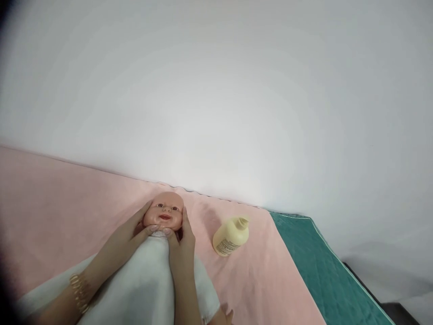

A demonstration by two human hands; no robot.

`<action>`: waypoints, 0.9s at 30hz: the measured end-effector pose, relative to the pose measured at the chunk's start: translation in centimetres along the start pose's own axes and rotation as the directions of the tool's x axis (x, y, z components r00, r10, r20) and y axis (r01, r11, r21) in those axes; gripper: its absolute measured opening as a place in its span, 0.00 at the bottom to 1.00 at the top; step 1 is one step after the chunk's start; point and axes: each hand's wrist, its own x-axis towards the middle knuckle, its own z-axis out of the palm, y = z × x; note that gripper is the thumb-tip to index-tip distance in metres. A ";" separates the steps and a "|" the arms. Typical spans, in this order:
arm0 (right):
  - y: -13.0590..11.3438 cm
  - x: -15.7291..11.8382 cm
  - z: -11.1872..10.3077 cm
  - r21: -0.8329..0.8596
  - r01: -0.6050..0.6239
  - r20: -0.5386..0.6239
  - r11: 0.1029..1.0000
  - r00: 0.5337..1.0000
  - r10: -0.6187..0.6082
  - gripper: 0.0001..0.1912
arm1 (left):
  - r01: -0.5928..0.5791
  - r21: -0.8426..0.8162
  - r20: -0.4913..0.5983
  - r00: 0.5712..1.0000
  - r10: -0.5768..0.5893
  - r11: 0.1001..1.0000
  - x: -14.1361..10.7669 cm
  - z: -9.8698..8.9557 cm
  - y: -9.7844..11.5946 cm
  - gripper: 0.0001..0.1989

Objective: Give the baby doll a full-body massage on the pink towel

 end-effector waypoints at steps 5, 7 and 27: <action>-0.6 0.0 -0.4 -0.046 -0.036 0.009 0.998 0.999 0.037 0.36 | -0.012 0.044 0.002 1.000 0.012 0.999 -0.2 -0.3 0.7 0.34; -0.7 0.0 -0.6 -0.083 -0.026 0.016 0.996 0.999 0.028 0.35 | -0.016 0.059 0.000 1.000 0.016 0.998 -0.2 -0.3 0.8 0.34; 0.5 0.1 0.0 -0.017 -0.009 -0.010 1.000 1.000 0.009 0.41 | -0.036 -0.030 0.013 0.999 0.036 0.999 0.0 0.3 -0.4 0.40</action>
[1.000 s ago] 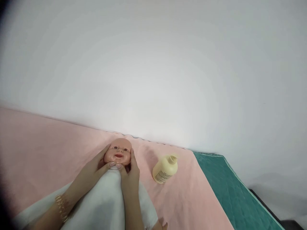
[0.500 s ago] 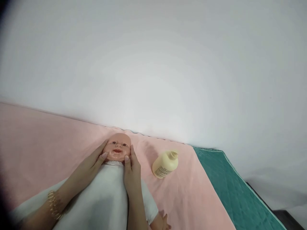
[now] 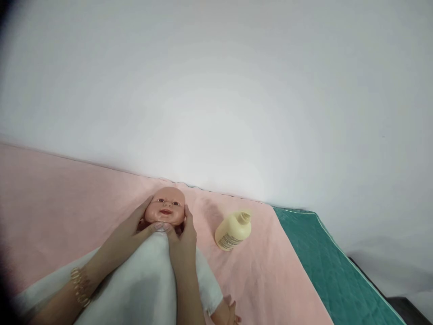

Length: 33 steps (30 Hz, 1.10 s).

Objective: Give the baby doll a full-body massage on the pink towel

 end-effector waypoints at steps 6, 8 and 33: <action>-0.1 -0.1 -0.1 -0.031 -0.005 -0.007 1.000 1.000 0.005 0.38 | -0.005 0.044 -0.021 1.000 0.006 0.999 -0.1 -0.3 0.8 0.35; -0.2 -0.2 -0.2 -0.033 0.007 -0.004 0.999 1.000 -0.007 0.37 | -0.008 0.062 -0.023 1.000 0.009 0.998 -0.2 -0.4 1.1 0.34; 0.2 -0.3 0.1 -0.061 -0.002 0.010 0.998 1.000 0.002 0.42 | 0.008 0.023 -0.010 1.000 -0.008 1.000 -0.3 -0.3 1.1 0.40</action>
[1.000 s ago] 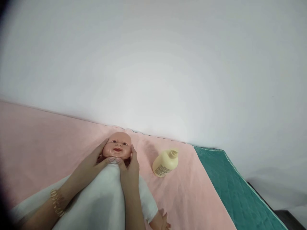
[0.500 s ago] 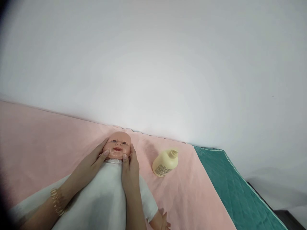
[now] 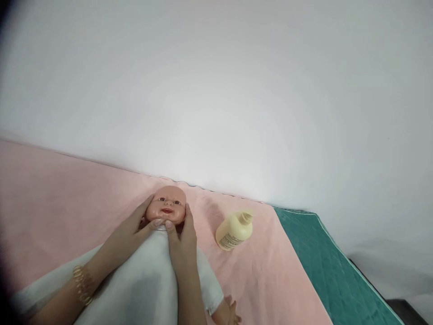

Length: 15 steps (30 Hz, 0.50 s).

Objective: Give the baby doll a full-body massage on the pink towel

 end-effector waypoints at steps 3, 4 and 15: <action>0.8 0.2 0.3 0.039 0.023 -0.039 0.999 0.999 -0.022 0.43 | 0.012 0.015 0.004 1.000 -0.012 1.000 0.1 0.0 -0.1 0.42; 1.0 0.2 0.4 0.046 0.025 -0.044 0.999 0.999 -0.023 0.43 | 0.023 0.028 0.003 1.000 -0.023 0.999 0.1 0.0 -0.1 0.42; -0.6 0.0 -0.3 -0.016 0.004 0.010 1.000 1.000 -0.004 0.36 | 0.011 0.051 -0.018 1.000 -0.010 0.999 0.0 -0.1 0.2 0.36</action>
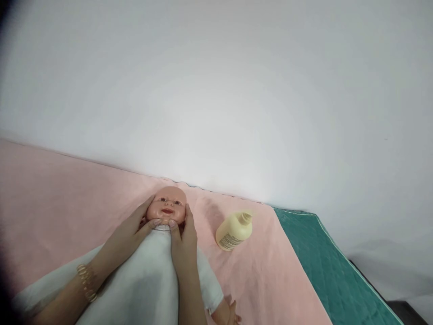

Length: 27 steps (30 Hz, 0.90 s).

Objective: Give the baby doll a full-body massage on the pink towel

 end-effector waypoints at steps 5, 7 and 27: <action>-0.3 -0.1 -0.1 -0.050 -0.004 -0.002 0.999 1.000 0.004 0.35 | 0.006 0.024 -0.022 1.000 -0.005 1.000 -0.1 0.0 0.2 0.34; -0.4 -0.1 -0.1 -0.079 0.001 0.000 0.997 1.000 -0.001 0.35 | 0.004 0.021 -0.026 1.000 -0.004 1.000 -0.1 0.0 0.2 0.34; 0.2 -0.1 0.2 0.063 -0.021 0.022 0.998 1.000 0.019 0.44 | -0.044 -0.043 0.010 0.999 0.045 0.998 0.1 0.2 -0.6 0.38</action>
